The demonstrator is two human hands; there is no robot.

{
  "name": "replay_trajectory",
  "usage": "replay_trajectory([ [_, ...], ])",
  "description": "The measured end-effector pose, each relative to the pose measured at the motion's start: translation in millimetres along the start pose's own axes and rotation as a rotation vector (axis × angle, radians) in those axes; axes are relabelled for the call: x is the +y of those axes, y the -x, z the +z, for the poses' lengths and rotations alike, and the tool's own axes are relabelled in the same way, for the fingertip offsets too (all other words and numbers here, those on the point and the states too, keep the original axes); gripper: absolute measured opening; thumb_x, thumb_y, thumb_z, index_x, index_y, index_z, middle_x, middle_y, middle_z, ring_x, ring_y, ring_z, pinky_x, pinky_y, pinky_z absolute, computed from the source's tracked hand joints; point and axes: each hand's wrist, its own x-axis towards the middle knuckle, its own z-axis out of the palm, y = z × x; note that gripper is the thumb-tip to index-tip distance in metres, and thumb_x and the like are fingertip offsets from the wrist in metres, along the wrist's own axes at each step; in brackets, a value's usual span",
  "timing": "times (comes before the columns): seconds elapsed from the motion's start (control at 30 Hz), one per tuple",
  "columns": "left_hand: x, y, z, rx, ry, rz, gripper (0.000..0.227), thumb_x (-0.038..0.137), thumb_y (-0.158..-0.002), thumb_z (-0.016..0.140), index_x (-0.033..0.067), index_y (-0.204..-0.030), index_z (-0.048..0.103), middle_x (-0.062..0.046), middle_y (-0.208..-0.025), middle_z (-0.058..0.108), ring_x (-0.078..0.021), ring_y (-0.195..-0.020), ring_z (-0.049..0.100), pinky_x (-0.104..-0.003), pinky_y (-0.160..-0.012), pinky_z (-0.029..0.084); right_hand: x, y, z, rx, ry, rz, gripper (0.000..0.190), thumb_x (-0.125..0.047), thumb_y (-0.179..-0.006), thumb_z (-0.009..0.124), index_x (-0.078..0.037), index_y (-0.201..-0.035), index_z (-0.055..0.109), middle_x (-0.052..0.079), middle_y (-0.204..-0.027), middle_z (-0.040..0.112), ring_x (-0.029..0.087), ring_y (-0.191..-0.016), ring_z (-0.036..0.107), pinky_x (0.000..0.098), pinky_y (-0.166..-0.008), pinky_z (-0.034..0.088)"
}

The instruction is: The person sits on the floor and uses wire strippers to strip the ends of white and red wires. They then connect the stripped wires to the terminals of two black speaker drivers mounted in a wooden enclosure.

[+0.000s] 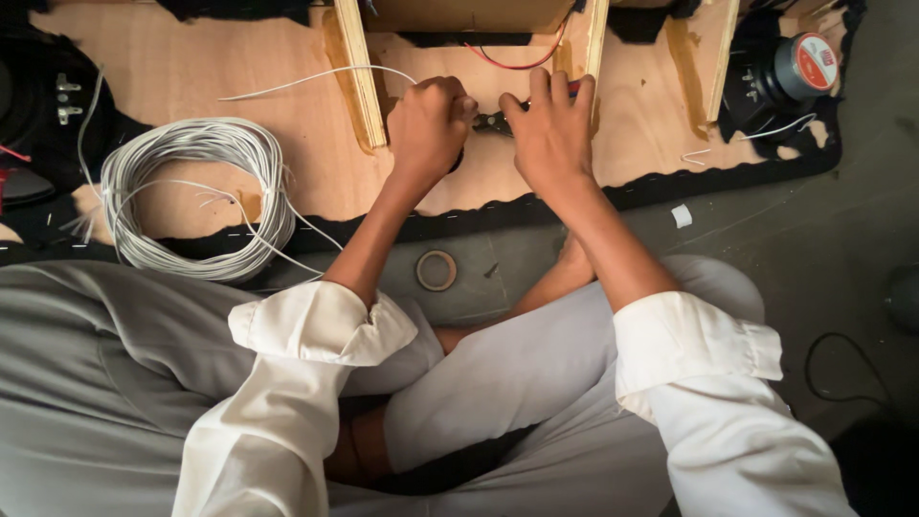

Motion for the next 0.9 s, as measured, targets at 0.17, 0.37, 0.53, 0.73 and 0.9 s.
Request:
replay_trajectory([
  [0.17, 1.0, -0.1, -1.6, -0.01, -0.017, -0.003, 0.009, 0.017, -0.085, 0.075, 0.0074, -0.085, 0.075, -0.013, -0.087, 0.074, -0.0383, -0.077, 0.07, -0.049, -0.066, 0.053, 1.7, 0.7, 8.8, 0.056, -0.008, 0.011, 0.029, -0.013, -0.087, 0.069, -0.019, -0.115, 0.07, 0.015, -0.116, 0.055, 0.034, -0.114, 0.051, 0.0603, -0.109, 0.033],
  [0.37, 2.1, 0.3, -0.6, 0.027, -0.002, 0.024, 0.011, 0.016, -0.083, 0.077, 0.0058, -0.084, 0.074, -0.014, -0.087, 0.074, -0.0394, -0.078, 0.069, -0.05, -0.067, 0.053, -2.9, -2.0, 15.4, 0.098, 0.038, -0.027, 0.033, -0.013, -0.082, 0.067, -0.018, -0.114, 0.069, 0.017, -0.119, 0.056, 0.036, -0.116, 0.051, 0.0568, -0.106, 0.034],
  [0.53, 0.6, 3.2, 3.0, 0.03, -0.002, 0.021, 0.008, 0.014, -0.083, 0.075, 0.006, -0.084, 0.074, -0.015, -0.087, 0.074, -0.0395, -0.078, 0.07, -0.05, -0.068, 0.053, -1.4, -1.9, 16.5, 0.08, 0.026, -0.035, 0.018, -0.013, -0.086, 0.066, -0.016, -0.104, 0.068, 0.014, -0.108, 0.055, 0.033, -0.107, 0.051, 0.0495, -0.097, 0.038],
  [0.73, -2.0, -9.7, -0.5, 0.145, 0.047, -0.02, 0.012, 0.001, -0.081, 0.066, 0.0062, -0.089, 0.074, -0.015, -0.087, 0.075, -0.0388, -0.079, 0.071, -0.049, -0.067, 0.054, -10.9, -3.3, 17.8, 0.039, -0.068, -0.058, 0.007, -0.014, -0.096, 0.065, -0.012, -0.102, 0.069, 0.014, -0.102, 0.056, 0.032, -0.103, 0.053, 0.045, -0.09, 0.04],
  [0.9, -16.8, -26.9, -28.3, 0.355, 0.157, 0.073, 0.004, 0.003, -0.092, 0.066, 0.0032, -0.09, 0.07, -0.017, -0.085, 0.073, -0.0363, -0.079, 0.072, -0.045, -0.07, 0.055, -5.1, -9.0, 4.1, 0.123, -0.083, 0.016, 0.029, -0.013, -0.078, 0.069, -0.012, -0.107, 0.072, 0.021, -0.113, 0.059, 0.034, -0.108, 0.056, 0.0486, -0.093, 0.041],
])
